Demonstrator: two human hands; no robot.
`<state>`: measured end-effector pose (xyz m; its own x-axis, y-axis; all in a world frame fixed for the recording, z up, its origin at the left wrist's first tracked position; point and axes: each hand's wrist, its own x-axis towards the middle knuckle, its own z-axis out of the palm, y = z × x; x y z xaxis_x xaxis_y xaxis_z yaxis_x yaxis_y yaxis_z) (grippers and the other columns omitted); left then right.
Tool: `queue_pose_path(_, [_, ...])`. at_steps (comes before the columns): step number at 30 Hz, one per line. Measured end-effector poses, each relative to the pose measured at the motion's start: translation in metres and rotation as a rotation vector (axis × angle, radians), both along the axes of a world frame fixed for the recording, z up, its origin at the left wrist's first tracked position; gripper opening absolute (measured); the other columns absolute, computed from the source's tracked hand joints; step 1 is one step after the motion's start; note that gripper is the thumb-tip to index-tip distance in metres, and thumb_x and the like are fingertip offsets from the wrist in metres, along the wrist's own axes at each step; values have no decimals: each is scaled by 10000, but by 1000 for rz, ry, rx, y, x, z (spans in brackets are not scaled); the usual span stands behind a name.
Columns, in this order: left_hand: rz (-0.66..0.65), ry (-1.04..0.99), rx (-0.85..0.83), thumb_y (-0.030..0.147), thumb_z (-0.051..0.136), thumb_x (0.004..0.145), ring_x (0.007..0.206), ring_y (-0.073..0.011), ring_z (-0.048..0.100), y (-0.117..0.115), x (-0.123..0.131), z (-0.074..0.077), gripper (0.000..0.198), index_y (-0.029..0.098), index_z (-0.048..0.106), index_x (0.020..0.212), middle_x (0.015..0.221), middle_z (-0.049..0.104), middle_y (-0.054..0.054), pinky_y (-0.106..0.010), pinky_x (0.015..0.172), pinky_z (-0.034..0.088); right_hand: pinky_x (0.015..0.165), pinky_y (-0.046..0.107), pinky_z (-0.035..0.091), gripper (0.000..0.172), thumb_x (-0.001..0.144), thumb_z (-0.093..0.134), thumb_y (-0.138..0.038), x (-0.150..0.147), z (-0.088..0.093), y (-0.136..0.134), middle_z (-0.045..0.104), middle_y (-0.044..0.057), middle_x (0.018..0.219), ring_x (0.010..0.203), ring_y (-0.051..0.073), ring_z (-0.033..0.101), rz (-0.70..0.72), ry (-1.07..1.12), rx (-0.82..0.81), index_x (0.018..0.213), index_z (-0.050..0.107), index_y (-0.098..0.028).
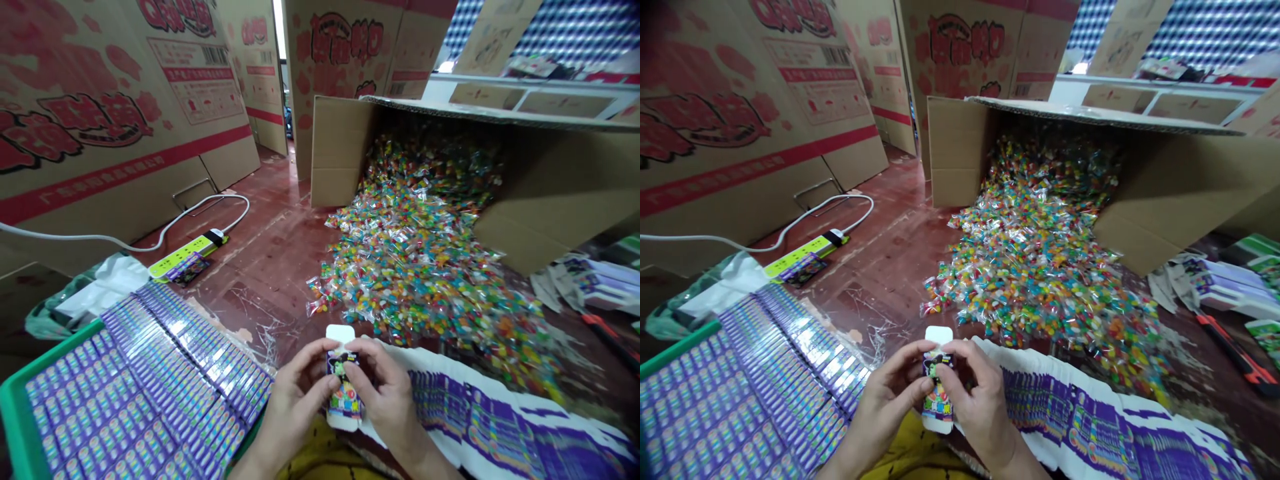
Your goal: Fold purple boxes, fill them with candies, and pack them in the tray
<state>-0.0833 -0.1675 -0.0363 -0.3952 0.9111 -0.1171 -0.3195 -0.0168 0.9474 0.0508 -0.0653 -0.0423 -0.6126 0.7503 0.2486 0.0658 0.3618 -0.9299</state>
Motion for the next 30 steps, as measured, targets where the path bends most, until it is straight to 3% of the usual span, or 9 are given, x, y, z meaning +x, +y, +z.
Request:
queue_pose_path(2, [-67, 9, -19, 219, 693, 874, 977, -190, 675, 0, -4, 2, 247, 221, 667, 1119, 1066, 716, -48, -227, 821, 533, 708, 260, 506, 43, 929, 600, -222, -1, 5, 2, 645, 6, 861, 772, 157, 639, 0, -13, 52, 945, 640, -229])
queue_pose_path(5, [-103, 18, -28, 188, 668, 889, 967, -172, 652, 0, -5, 2, 215, 215, 644, 1101, 1057, 693, -41, -234, 839, 514, 821, 289, 485, 114, 934, 585, -187, -1, 12, 7, 654, 39, 964, 923, 182, 639, -2, -33, 125, 836, 638, -213])
queue_pose_path(8, [-44, -45, 4, 174, 666, 888, 958, -154, 643, 1, 0, 0, 259, 237, 589, 1127, 1053, 670, -29, -228, 835, 502, 871, 305, 479, 98, 926, 599, -159, -3, 13, 10, 662, 50, 1039, 990, 189, 633, 14, 9, 148, 868, 646, -222])
queue_pose_path(12, [67, -103, 17, 178, 692, 872, 862, -119, 631, 4, 6, 1, 248, 244, 541, 1058, 961, 638, 2, -186, 733, 482, 900, 333, 483, 132, 907, 626, -149, -8, 15, 10, 651, 25, 967, 983, 187, 621, -3, 141, 85, 990, 613, -250])
queue_pose_path(14, [76, -112, 16, 185, 706, 863, 813, -107, 619, 3, 7, 3, 255, 246, 522, 1028, 913, 622, 16, -177, 693, 468, 916, 351, 473, 93, 872, 678, -192, -10, 19, 12, 640, 17, 909, 955, 195, 615, 48, 150, 41, 929, 624, -242])
queue_pose_path(17, [69, -92, 4, 193, 705, 863, 820, -114, 617, 1, 5, 5, 254, 248, 518, 1025, 913, 613, 15, -185, 701, 470, 821, 322, 498, 123, 840, 716, -249, -13, 28, 16, 638, 19, 862, 866, 190, 628, 149, 77, -123, 786, 613, -211])
queue_pose_path(21, [51, -35, -20, 196, 681, 876, 922, -154, 635, -3, 0, 7, 282, 263, 532, 1105, 987, 617, -12, -232, 788, 501, 694, 274, 500, 144, 829, 725, -295, -16, 40, 26, 659, 14, 812, 752, 167, 638, 170, -113, -399, 832, 638, -180])
queue_pose_path(30, [-59, 41, -74, 211, 643, 898, 1103, -237, 630, -6, -5, 11, 466, 280, 528, 1345, 1213, 635, -86, -328, 946, 505, 611, 252, 455, 246, 846, 683, -347, -21, 43, 43, 607, -15, 663, 626, 135, 560, 240, -215, -369, 693, 610, -169])
